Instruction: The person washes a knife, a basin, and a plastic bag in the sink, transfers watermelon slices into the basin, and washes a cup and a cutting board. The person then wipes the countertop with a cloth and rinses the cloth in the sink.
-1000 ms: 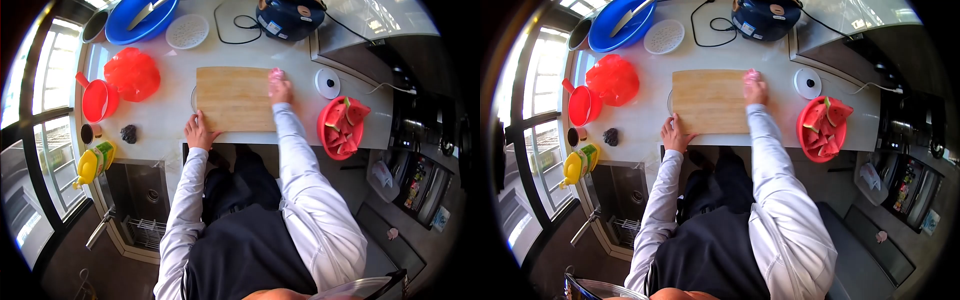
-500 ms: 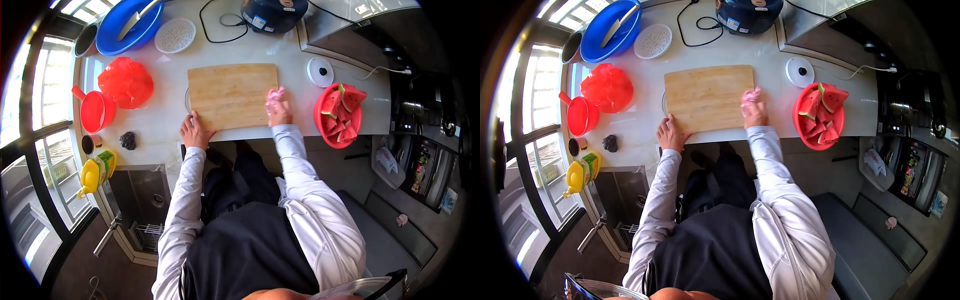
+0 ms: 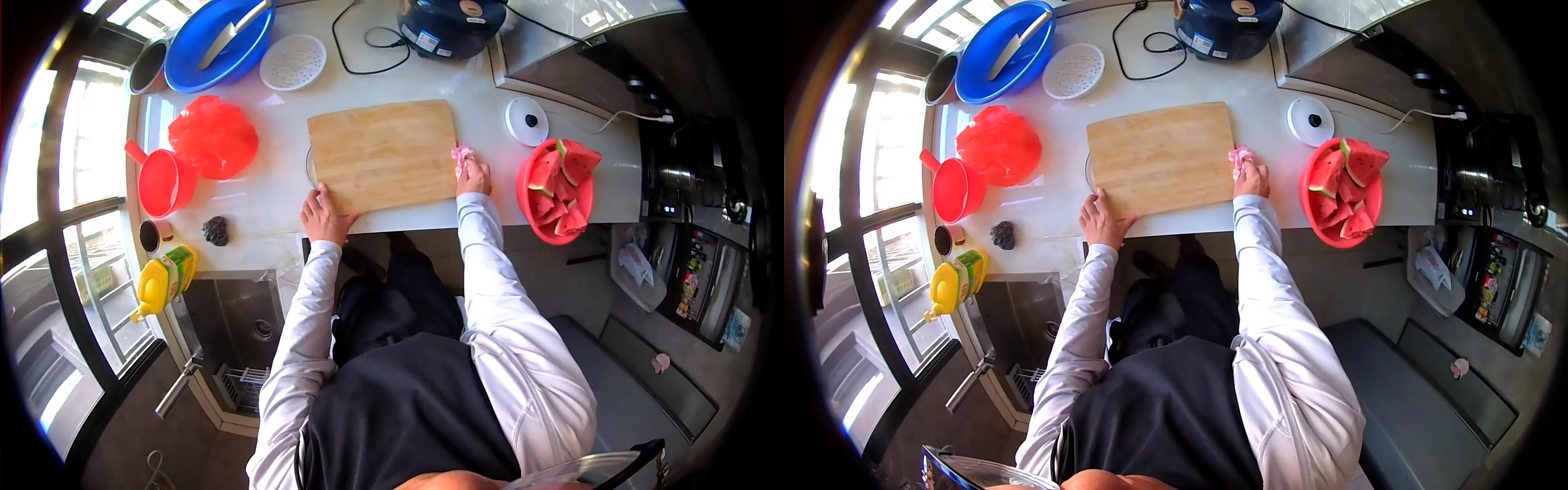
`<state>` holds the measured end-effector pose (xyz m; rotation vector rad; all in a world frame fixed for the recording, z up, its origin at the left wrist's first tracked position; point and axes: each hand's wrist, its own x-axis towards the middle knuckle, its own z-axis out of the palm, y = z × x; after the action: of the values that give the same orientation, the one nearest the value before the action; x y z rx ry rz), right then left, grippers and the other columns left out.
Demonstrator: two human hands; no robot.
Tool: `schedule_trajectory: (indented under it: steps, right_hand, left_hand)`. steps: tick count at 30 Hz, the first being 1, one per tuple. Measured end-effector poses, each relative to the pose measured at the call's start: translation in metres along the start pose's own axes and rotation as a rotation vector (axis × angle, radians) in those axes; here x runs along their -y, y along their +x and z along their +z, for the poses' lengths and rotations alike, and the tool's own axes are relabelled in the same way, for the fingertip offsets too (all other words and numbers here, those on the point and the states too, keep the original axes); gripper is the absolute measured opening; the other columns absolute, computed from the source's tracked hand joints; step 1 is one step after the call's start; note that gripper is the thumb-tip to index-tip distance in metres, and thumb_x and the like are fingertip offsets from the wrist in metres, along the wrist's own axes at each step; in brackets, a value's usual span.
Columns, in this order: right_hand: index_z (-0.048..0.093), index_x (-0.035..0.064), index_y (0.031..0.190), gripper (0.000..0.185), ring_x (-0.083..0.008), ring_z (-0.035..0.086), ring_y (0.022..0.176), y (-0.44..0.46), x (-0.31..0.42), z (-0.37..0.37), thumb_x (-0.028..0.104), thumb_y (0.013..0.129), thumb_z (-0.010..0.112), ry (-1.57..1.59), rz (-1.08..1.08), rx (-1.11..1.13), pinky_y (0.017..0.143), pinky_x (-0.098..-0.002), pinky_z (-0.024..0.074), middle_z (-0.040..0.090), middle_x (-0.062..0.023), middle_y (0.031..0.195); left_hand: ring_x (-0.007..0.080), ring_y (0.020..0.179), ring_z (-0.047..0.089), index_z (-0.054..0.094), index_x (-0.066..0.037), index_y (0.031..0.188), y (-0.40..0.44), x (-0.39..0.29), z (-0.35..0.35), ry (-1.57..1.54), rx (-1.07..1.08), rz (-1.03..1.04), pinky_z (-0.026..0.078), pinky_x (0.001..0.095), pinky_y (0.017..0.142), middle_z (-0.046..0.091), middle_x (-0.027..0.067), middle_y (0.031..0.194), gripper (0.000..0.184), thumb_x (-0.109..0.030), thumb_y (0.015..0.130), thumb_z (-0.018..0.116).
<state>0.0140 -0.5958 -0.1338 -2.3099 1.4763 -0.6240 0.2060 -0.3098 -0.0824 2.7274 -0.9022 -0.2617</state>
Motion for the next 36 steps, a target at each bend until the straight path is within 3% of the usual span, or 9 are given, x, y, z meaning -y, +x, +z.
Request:
schedule_trajectory:
  steps: [5, 8, 15, 16, 19, 20, 23, 30, 36]
  right_hand:
    - [0.069, 0.0058, 0.106, 0.026, -0.0368, 0.063, 0.094, 0.014, 0.010, 0.003, 0.020, 0.084, 0.068, 0.051, 0.085, 0.027, 0.082, -0.0441, 0.0503, 0.067, -0.0166, 0.101]
    - [0.066, 0.0055, 0.109, 0.032, -0.0383, 0.063, 0.098, 0.023, 0.000, 0.005, 0.028, 0.086, 0.065, 0.041, 0.036, 0.124, 0.086, -0.0442, 0.0497, 0.068, -0.0190, 0.106]
    - [0.068, 0.0071, 0.103, 0.045, -0.0330, 0.068, 0.090, 0.046, 0.011, 0.010, 0.049, 0.090, 0.058, 0.063, 0.182, 0.353, 0.080, -0.0416, 0.0527, 0.071, -0.0145, 0.096]
    - [0.068, 0.0075, 0.101, 0.046, -0.0322, 0.068, 0.088, 0.048, 0.011, 0.009, 0.051, 0.090, 0.057, 0.028, 0.187, 0.389, 0.078, -0.0412, 0.0531, 0.072, -0.0140, 0.095]
    - [0.069, 0.0099, 0.097, 0.046, -0.0317, 0.069, 0.087, 0.058, 0.006, 0.013, 0.054, 0.090, 0.056, 0.004, 0.210, 0.489, 0.076, -0.0413, 0.0538, 0.072, -0.0131, 0.092]
    - [0.069, 0.0109, 0.097, 0.046, -0.0324, 0.069, 0.088, 0.059, 0.001, 0.018, 0.054, 0.089, 0.056, 0.011, 0.213, 0.532, 0.077, -0.0421, 0.0536, 0.072, -0.0127, 0.092]
    - [0.070, 0.0126, 0.097, 0.046, -0.0322, 0.069, 0.089, 0.065, 0.004, 0.011, 0.055, 0.089, 0.055, 0.031, 0.216, 0.647, 0.079, -0.0418, 0.0537, 0.072, -0.0114, 0.093]
    - [0.069, 0.0132, 0.103, 0.039, -0.0305, 0.068, 0.095, 0.110, 0.045, -0.003, 0.048, 0.087, 0.062, 0.175, 0.022, 0.557, 0.083, -0.0421, 0.0528, 0.071, -0.0120, 0.100]
    - [0.067, 0.0167, 0.105, 0.031, -0.0338, 0.062, 0.097, 0.119, 0.119, 0.034, 0.036, 0.081, 0.070, 0.051, -0.464, 0.607, 0.084, -0.0431, 0.0519, 0.064, -0.0137, 0.104]
  left_hand:
    - [0.0355, 0.120, 0.046, 0.039, -0.003, 0.141, 0.010, 0.016, -0.003, -0.102, 0.038, -0.011, 0.038, 0.0439, 0.100, 0.046, 0.0186, 0.131, 0.090, -0.045, 0.073, 0.080]
    - [0.0381, 0.114, 0.050, 0.040, 0.002, 0.139, 0.034, 0.047, 0.015, -0.407, -0.231, -0.172, 0.041, 0.0433, 0.098, 0.052, 0.0233, 0.124, 0.078, -0.042, 0.083, 0.072]
    - [0.0385, 0.100, 0.058, 0.038, 0.008, 0.138, 0.086, 0.035, 0.030, -0.508, 0.025, -0.569, 0.046, 0.0448, 0.090, 0.061, 0.0241, 0.103, 0.084, -0.049, 0.084, 0.068]
    - [0.0240, 0.079, 0.060, 0.050, 0.002, 0.125, 0.093, 0.052, 0.046, -0.661, 0.009, -0.599, 0.050, 0.0364, 0.071, 0.062, 0.0116, 0.087, 0.069, -0.047, 0.083, 0.072]
    - [0.0100, 0.063, 0.049, 0.053, -0.008, 0.095, 0.098, 0.052, -0.003, -1.178, 0.237, -0.745, 0.041, 0.0253, 0.055, 0.051, -0.0013, 0.073, 0.042, -0.039, 0.081, 0.077]
    - [0.0027, 0.060, 0.035, 0.038, -0.016, 0.078, 0.093, 0.029, -0.022, -1.392, 0.065, -0.660, 0.029, 0.0214, 0.051, 0.038, -0.0075, 0.070, 0.041, -0.026, 0.084, 0.077]
    - [0.0033, 0.059, 0.031, 0.035, -0.016, 0.077, 0.079, 0.026, -0.042, -1.615, 0.132, -0.409, 0.027, 0.0232, 0.051, 0.035, -0.0083, 0.069, 0.039, -0.017, 0.088, 0.073]
    - [0.0038, 0.074, 0.041, 0.042, -0.012, 0.084, -0.019, 0.008, -0.081, -1.580, -0.230, -0.584, 0.037, 0.0195, 0.066, 0.042, -0.0059, 0.079, 0.022, -0.011, 0.096, 0.061]
    - [0.0105, 0.094, 0.054, 0.051, -0.006, 0.108, -0.189, 0.039, -0.096, -1.608, -0.581, -0.746, 0.043, 0.0247, 0.087, 0.058, 0.0016, 0.102, 0.014, -0.017, 0.100, 0.051]
